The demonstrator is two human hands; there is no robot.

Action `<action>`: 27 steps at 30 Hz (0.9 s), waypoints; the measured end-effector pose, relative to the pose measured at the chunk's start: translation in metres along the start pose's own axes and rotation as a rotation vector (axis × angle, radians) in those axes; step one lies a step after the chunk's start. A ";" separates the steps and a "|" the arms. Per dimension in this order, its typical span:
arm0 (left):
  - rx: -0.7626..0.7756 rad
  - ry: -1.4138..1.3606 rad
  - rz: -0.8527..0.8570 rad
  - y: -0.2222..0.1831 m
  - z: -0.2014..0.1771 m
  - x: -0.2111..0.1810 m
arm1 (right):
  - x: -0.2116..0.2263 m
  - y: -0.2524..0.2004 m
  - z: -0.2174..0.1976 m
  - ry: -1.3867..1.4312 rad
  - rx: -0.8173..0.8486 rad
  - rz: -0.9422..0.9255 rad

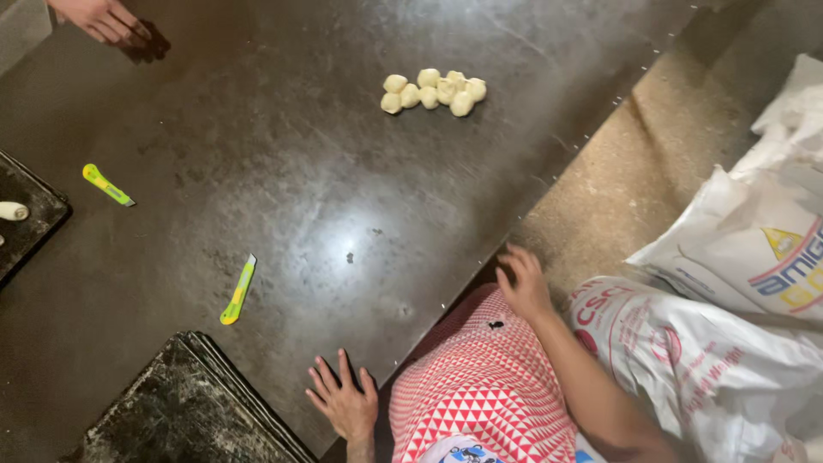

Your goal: The person shapes pieces of dough into small logs by rolling them on a table and places them onto metal baking trays.

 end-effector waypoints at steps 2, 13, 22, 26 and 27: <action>0.029 0.018 -0.032 -0.001 0.003 0.001 | 0.014 0.058 0.010 -0.035 0.020 -0.116; -0.113 -0.089 -0.725 0.171 0.030 0.115 | 0.051 0.351 0.094 -0.232 -0.066 -0.122; -0.177 -0.288 -0.694 0.315 0.045 0.100 | 0.054 0.359 0.089 -0.043 -0.099 -0.082; 0.011 0.262 -0.363 0.293 0.085 -0.039 | 0.044 0.367 0.094 0.027 -0.141 -0.119; 0.113 0.402 -0.267 0.271 0.088 -0.084 | 0.034 0.367 0.098 0.014 -0.128 -0.072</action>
Point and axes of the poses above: each hand's wrist, its own y-axis towards the middle knuckle, its own z-axis out of the palm, x = y × z, the point moved 4 cm from there along y, towards the middle knuckle, and after that the axes turned 15 degrees about z, right-handed, at the moved point
